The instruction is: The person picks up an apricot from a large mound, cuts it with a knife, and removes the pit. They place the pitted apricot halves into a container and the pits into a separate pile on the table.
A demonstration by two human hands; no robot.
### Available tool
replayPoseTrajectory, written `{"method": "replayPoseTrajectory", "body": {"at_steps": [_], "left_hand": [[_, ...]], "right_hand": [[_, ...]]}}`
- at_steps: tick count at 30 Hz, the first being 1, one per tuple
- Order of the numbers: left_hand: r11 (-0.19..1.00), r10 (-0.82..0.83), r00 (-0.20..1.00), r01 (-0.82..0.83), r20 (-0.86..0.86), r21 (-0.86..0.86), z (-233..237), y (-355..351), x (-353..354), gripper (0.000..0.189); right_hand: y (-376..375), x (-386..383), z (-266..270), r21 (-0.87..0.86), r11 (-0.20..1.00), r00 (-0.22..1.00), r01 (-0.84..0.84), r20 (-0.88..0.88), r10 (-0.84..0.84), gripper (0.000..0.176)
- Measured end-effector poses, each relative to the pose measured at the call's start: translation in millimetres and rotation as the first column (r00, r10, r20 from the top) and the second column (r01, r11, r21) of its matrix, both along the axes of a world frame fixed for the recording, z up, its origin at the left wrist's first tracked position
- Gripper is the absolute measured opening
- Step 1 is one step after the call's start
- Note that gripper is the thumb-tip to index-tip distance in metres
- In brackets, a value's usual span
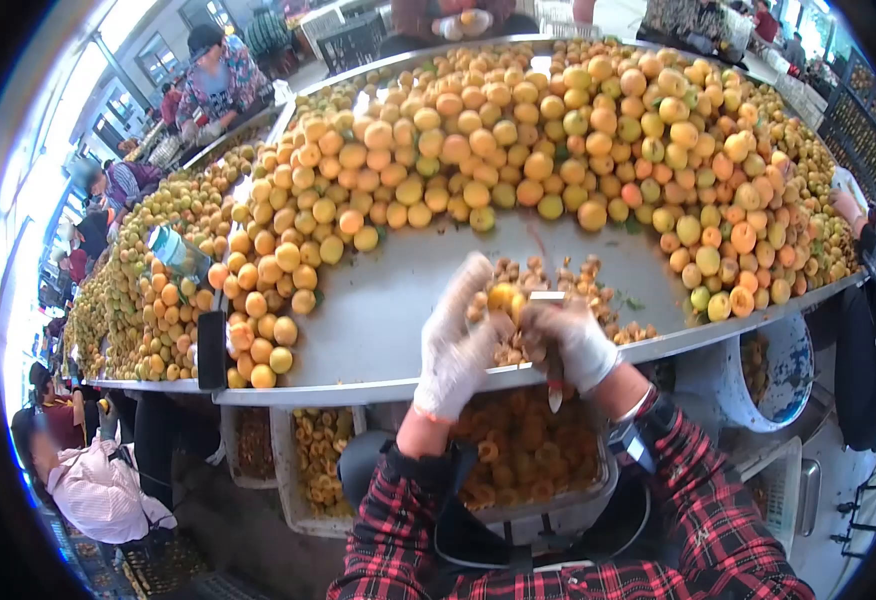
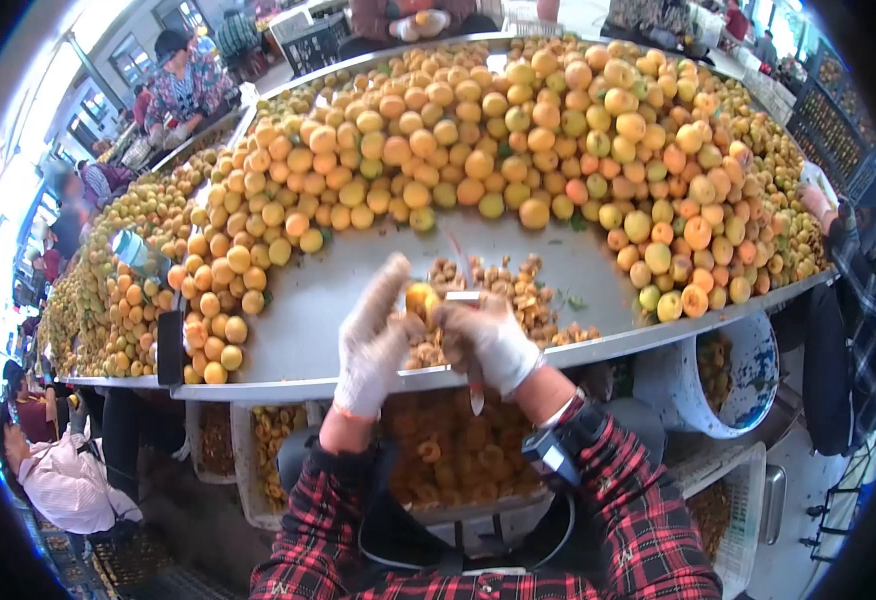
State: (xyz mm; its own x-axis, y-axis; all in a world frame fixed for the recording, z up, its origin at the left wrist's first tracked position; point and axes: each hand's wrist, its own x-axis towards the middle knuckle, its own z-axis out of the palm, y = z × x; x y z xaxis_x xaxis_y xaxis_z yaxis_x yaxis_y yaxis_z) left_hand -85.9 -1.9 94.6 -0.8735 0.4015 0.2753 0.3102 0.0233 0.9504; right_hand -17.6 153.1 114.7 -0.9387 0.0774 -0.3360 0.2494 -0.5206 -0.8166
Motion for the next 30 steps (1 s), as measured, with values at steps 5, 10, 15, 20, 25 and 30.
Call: {"method": "replayPoseTrajectory", "body": {"at_steps": [5,10,15,20,25,30], "left_hand": [[0.975,-0.128,0.992,0.124,-0.008,-0.183,11,0,11,0.069],[0.974,-0.198,0.956,0.167,-0.215,-0.156,18,-1,16,0.073],[0.962,-0.250,0.933,0.210,-0.260,-0.172,22,-2,13,0.074],[0.934,-0.334,0.890,0.269,-0.309,-0.234,28,-2,10,0.070],[0.927,-0.348,0.851,0.251,-0.393,-0.278,27,2,10,0.070],[0.928,-0.337,0.848,0.228,-0.409,-0.294,27,0,9,0.073]], "right_hand": [[3,3,6,0.117,0.990,0.997,-0.073,-0.025,0.077,0.015],[10,6,6,0.011,0.989,0.989,-0.148,-0.016,0.149,0.023],[15,10,11,-0.068,0.969,0.968,-0.236,-0.102,0.229,0.024],[13,13,3,-0.149,0.962,0.972,-0.228,-0.099,0.215,0.025],[3,12,3,-0.129,0.989,0.989,-0.068,-0.141,0.050,0.022],[4,10,15,0.251,0.960,0.987,-0.122,-0.070,0.143,0.019]]}}
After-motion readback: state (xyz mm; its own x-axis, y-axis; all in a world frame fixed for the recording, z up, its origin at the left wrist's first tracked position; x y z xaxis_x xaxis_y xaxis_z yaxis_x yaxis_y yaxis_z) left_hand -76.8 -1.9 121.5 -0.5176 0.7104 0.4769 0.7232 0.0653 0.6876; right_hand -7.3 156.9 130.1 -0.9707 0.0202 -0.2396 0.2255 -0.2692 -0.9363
